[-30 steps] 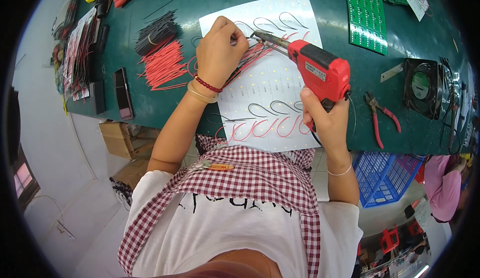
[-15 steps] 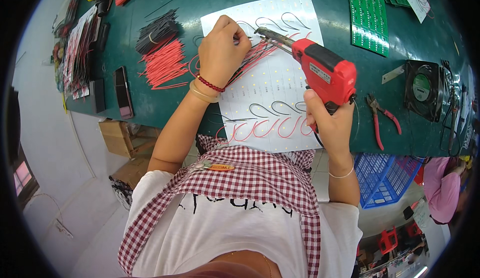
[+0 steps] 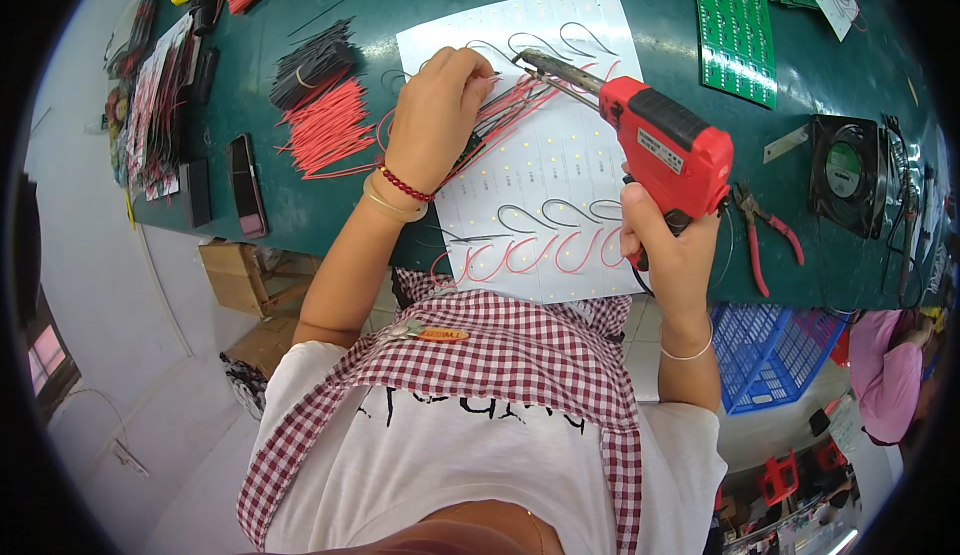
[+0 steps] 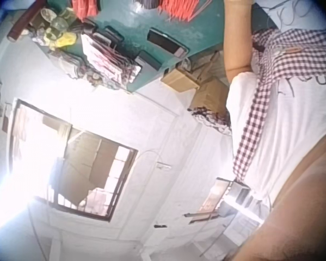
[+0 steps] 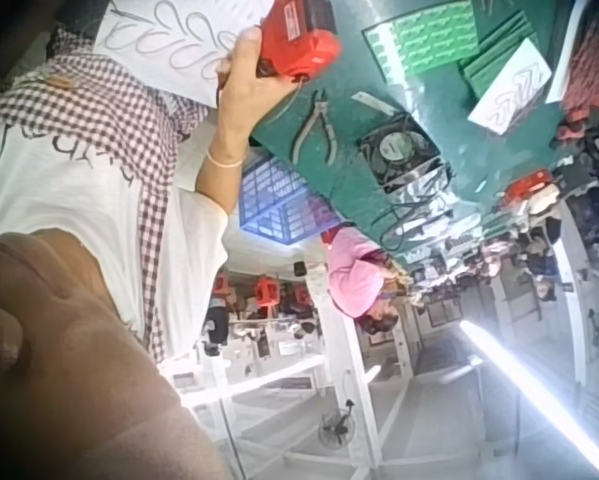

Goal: Assembling and wiring LED circuit boards using a hot glue gun to secure wires according to a template.

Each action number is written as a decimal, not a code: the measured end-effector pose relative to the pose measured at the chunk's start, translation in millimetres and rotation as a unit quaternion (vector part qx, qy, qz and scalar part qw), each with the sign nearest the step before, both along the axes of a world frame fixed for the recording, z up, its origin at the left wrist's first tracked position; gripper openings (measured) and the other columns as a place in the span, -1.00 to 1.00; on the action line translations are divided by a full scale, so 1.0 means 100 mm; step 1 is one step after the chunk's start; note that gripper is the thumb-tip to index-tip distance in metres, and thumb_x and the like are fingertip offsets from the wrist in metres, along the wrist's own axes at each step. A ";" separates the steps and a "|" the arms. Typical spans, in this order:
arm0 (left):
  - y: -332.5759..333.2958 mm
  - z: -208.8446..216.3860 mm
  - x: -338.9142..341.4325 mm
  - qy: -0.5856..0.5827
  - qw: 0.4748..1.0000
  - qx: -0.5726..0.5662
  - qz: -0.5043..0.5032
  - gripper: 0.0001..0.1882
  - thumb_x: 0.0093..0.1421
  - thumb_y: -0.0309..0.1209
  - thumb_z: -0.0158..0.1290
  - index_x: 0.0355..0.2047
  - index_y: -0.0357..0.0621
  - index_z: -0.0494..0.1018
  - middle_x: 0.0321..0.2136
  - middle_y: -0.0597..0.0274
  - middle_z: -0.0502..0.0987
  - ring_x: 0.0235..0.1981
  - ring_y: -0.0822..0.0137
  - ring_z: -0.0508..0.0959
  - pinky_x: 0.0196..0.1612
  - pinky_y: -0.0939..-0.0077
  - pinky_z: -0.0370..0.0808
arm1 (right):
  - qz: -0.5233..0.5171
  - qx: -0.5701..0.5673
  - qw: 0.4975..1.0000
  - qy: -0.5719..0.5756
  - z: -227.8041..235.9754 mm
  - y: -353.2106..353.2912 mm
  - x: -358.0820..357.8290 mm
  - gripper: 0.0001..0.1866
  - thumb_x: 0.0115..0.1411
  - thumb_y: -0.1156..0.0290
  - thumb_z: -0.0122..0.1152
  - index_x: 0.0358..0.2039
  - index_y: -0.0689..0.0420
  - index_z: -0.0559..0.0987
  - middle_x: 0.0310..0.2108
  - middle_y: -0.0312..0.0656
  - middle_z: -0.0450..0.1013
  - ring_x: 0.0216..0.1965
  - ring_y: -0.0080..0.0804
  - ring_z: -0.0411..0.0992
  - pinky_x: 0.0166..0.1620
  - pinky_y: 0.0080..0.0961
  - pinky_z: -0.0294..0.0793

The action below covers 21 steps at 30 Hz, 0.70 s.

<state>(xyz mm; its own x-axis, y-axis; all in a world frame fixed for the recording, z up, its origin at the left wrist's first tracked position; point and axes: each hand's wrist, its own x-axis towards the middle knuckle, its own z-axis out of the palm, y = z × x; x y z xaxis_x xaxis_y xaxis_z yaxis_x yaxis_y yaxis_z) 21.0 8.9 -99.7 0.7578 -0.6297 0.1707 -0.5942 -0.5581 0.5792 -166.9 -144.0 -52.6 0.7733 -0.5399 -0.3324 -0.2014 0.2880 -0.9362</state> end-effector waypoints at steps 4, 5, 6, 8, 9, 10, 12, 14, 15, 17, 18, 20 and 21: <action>0.04 -0.09 0.08 -0.014 0.999 -0.013 -0.047 -0.94 0.06 -0.51 0.09 -0.44 -0.23 0.44 -0.49 0.09 0.45 -0.49 0.07 0.49 -0.42 0.31 0.43 | 0.008 0.003 1.000 0.014 -0.03 0.01 0.02 -0.82 0.12 0.49 0.18 -0.28 0.31 0.48 -0.67 -0.33 0.36 -0.73 -0.68 0.28 -0.64 -0.72 0.24; 0.04 -0.09 0.10 -0.015 0.998 -0.014 -0.061 -0.93 0.06 -0.51 0.09 -0.44 -0.24 0.44 -0.49 0.09 0.45 -0.49 0.07 0.49 -0.41 0.31 0.43 | 0.017 0.002 1.000 0.011 -0.05 0.01 0.02 -0.84 0.12 0.49 0.18 -0.31 0.29 0.48 -0.67 -0.33 0.36 -0.73 -0.69 0.28 -0.65 -0.72 0.24; 0.03 -0.10 0.12 -0.015 0.998 -0.013 -0.061 -0.93 0.06 -0.51 0.09 -0.44 -0.24 0.44 -0.49 0.09 0.45 -0.49 0.07 0.49 -0.41 0.31 0.43 | 0.025 0.000 1.000 0.008 -0.06 0.01 0.02 -0.86 0.12 0.49 0.18 -0.34 0.28 0.47 -0.68 -0.34 0.36 -0.74 -0.69 0.28 -0.65 -0.72 0.23; 0.01 -0.10 0.14 -0.025 0.996 -0.018 -0.085 -0.93 0.06 -0.52 0.09 -0.44 -0.25 0.44 -0.48 0.10 0.46 -0.49 0.07 0.49 -0.41 0.33 0.44 | 0.027 -0.001 1.000 0.015 -0.06 0.02 0.03 -0.87 0.12 0.49 0.18 -0.36 0.27 0.47 -0.68 -0.34 0.36 -0.74 -0.69 0.28 -0.65 -0.72 0.23; 0.01 -0.11 0.15 -0.025 0.996 -0.018 -0.085 -0.93 0.06 -0.52 0.09 -0.44 -0.25 0.44 -0.48 0.10 0.46 -0.49 0.07 0.49 -0.41 0.33 0.44 | 0.029 -0.003 0.999 0.022 -0.06 0.02 0.03 -0.88 0.12 0.49 0.18 -0.38 0.26 0.46 -0.69 -0.34 0.35 -0.74 -0.69 0.28 -0.66 -0.72 0.23; 0.01 -0.12 0.16 -0.031 0.995 -0.015 -0.089 -0.93 0.06 -0.51 0.09 -0.44 -0.25 0.44 -0.47 0.10 0.46 -0.49 0.08 0.49 -0.41 0.34 0.44 | 0.029 -0.003 0.999 0.022 -0.06 0.02 0.03 -0.88 0.12 0.49 0.18 -0.38 0.26 0.46 -0.69 -0.34 0.35 -0.74 -0.69 0.28 -0.66 -0.72 0.23; 0.00 -0.13 0.17 -0.037 0.995 -0.012 -0.092 -0.93 0.06 -0.51 0.09 -0.44 -0.24 0.44 -0.47 0.10 0.46 -0.48 0.08 0.49 -0.40 0.34 0.45 | 0.029 -0.001 0.999 0.013 -0.07 0.02 0.03 -0.87 0.12 0.48 0.18 -0.37 0.26 0.46 -0.68 -0.34 0.35 -0.75 -0.69 0.27 -0.66 -0.72 0.23; -0.01 -0.13 0.17 -0.042 0.996 0.009 -0.084 -0.92 0.07 -0.49 0.09 -0.44 -0.22 0.44 -0.45 0.13 0.47 -0.48 0.09 0.50 -0.41 0.34 0.45 | 0.022 0.001 1.000 0.015 -0.07 0.02 0.04 -0.87 0.12 0.48 0.18 -0.37 0.26 0.46 -0.68 -0.34 0.35 -0.75 -0.69 0.27 -0.66 -0.72 0.23; -0.01 -0.12 0.17 -0.042 0.996 0.009 -0.084 -0.92 0.07 -0.49 0.09 -0.44 -0.22 0.44 -0.45 0.13 0.47 -0.48 0.09 0.50 -0.41 0.34 0.45 | 0.016 0.003 1.000 0.016 -0.07 0.02 0.04 -0.87 0.13 0.47 0.19 -0.37 0.26 0.46 -0.68 -0.34 0.35 -0.75 -0.68 0.27 -0.66 -0.72 0.23; -0.02 -0.11 0.16 -0.041 0.996 0.027 -0.076 -0.91 0.08 -0.45 0.09 -0.44 -0.19 0.44 -0.44 0.16 0.47 -0.47 0.08 0.51 -0.42 0.34 0.45 | 0.013 0.005 1.000 0.020 -0.05 0.02 0.04 -0.86 0.13 0.47 0.19 -0.37 0.26 0.46 -0.67 -0.34 0.35 -0.75 -0.68 0.27 -0.66 -0.72 0.23; -0.03 -0.11 0.16 -0.040 0.996 0.027 -0.077 -0.91 0.08 -0.45 0.09 -0.44 -0.19 0.44 -0.44 0.16 0.47 -0.47 0.08 0.51 -0.42 0.34 0.45 | 0.011 0.006 1.000 0.024 -0.05 0.02 0.04 -0.86 0.13 0.46 0.20 -0.37 0.26 0.46 -0.67 -0.34 0.35 -0.74 -0.68 0.27 -0.66 -0.72 0.23; -0.03 -0.12 0.17 -0.050 0.995 0.037 -0.079 -0.91 0.10 -0.43 0.08 -0.44 -0.18 0.43 -0.43 0.17 0.48 -0.46 0.08 0.51 -0.42 0.33 0.45 | 0.015 0.004 1.000 0.027 -0.06 0.03 0.04 -0.86 0.12 0.46 0.20 -0.37 0.25 0.46 -0.67 -0.34 0.35 -0.74 -0.68 0.27 -0.66 -0.72 0.23; -0.03 -0.12 0.17 -0.050 0.995 0.037 -0.079 -0.91 0.10 -0.43 0.08 -0.44 -0.18 0.43 -0.43 0.17 0.48 -0.46 0.08 0.51 -0.42 0.33 0.45 | 0.020 0.001 0.999 0.029 -0.06 0.03 0.04 -0.86 0.12 0.46 0.20 -0.37 0.25 0.46 -0.68 -0.34 0.35 -0.74 -0.68 0.27 -0.66 -0.72 0.23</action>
<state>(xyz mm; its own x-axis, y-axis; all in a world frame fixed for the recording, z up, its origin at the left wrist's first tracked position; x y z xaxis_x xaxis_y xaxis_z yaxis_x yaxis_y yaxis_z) 38.2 5.7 -111.2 0.6297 -0.7536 0.1887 -0.7307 -0.4921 0.4733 -162.6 -141.4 -58.5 0.7733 -0.5082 -0.3791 -0.2670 0.2813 -0.9217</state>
